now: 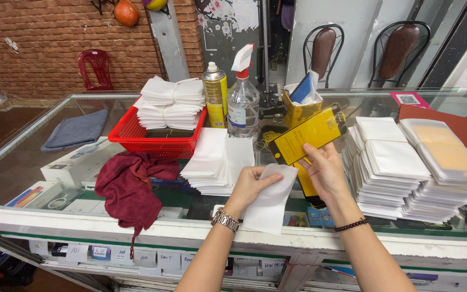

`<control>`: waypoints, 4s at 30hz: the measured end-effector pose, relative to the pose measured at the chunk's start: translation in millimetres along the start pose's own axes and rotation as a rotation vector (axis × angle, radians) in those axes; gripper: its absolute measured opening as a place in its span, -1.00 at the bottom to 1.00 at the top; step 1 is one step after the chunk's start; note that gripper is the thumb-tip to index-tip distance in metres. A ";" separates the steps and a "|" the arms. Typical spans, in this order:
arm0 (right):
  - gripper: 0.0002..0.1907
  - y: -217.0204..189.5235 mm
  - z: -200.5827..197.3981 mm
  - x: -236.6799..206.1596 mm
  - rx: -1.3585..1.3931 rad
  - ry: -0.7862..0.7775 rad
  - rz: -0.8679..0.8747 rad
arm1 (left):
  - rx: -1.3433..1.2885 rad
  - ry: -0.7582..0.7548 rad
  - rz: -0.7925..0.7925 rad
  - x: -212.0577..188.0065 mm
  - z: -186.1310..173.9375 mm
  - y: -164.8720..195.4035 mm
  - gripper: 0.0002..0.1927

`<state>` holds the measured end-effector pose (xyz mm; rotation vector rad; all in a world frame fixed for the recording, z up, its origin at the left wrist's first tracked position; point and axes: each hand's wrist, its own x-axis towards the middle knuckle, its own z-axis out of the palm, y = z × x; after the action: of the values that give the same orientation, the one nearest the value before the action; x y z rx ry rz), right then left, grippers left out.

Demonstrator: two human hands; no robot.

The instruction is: The person wipes a phone screen with a red cloth, then takes tempered glass screen protectors from plastic sleeves, wraps each one in a white paper sleeve, and stacks the wrapped protectors, placing finished stacks into a red basket on the counter.

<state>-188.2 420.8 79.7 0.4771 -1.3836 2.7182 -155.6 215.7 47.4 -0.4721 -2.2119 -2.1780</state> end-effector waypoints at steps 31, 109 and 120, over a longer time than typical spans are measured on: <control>-0.50 40.1 23.9 -7.1 -1.034 -0.007 0.005 | 1.294 0.630 0.019 48.3 -56.0 35.9 -0.32; -0.70 -23.5 -6.8 2.3 -0.667 0.027 -0.136 | -0.233 -0.130 -0.220 8.2 4.1 -13.8 -0.58; -0.54 -9.7 17.4 -14.0 -0.063 0.145 -0.331 | -0.200 0.080 0.002 -2.0 6.0 -2.6 -0.70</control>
<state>-168.9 414.0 92.7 0.4490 -1.2263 2.3874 -153.0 221.2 44.2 -0.3812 -1.9636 -2.3846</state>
